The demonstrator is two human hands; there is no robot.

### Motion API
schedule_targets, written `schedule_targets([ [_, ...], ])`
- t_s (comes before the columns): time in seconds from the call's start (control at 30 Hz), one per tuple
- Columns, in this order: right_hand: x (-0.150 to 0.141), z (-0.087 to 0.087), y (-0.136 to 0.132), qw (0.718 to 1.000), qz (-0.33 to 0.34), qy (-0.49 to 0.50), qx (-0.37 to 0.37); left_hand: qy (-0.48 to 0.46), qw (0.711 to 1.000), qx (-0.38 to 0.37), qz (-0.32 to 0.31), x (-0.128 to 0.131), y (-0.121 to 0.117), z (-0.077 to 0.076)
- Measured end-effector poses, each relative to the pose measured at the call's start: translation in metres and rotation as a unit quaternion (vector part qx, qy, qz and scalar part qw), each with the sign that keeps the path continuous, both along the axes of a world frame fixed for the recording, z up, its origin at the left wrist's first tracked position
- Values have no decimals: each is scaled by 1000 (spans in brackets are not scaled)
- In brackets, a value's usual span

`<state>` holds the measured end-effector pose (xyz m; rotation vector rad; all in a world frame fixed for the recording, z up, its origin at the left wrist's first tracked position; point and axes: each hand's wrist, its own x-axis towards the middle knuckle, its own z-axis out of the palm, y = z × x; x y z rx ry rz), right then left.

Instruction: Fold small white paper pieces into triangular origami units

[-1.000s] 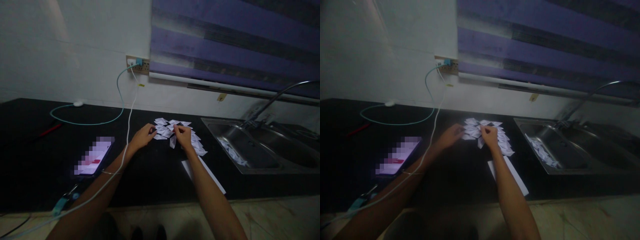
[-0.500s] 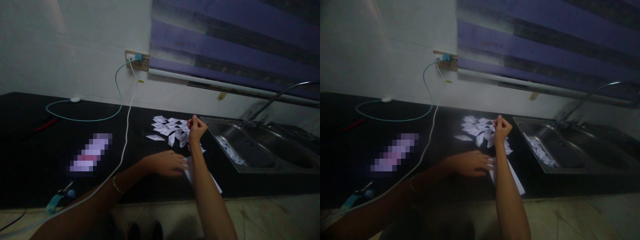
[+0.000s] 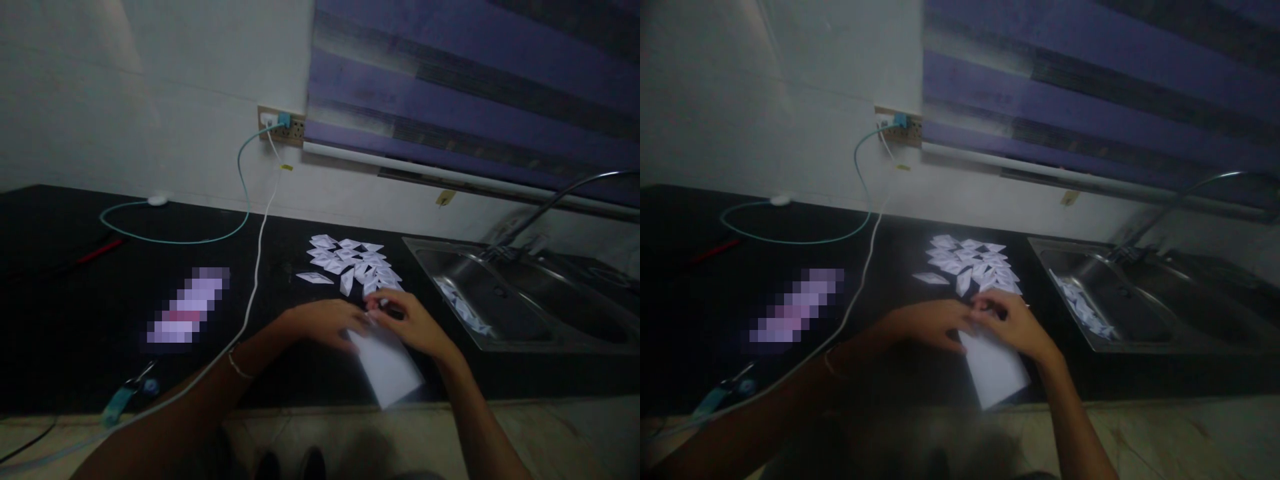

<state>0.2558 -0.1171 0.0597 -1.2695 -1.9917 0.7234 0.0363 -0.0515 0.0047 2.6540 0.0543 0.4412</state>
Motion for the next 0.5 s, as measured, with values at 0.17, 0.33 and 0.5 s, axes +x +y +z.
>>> schedule_targets([
  [0.17,17,-20,-70,988,20,-116,-102,23,1000,8,9,3,1,3],
  [0.33,16,-33,-90,981,-9,-159,-111,4,1000,18,16,4,1,1],
  [0.5,15,-40,-94,982,-17,-155,-105,-2,1000,10,18,1,3,-1],
])
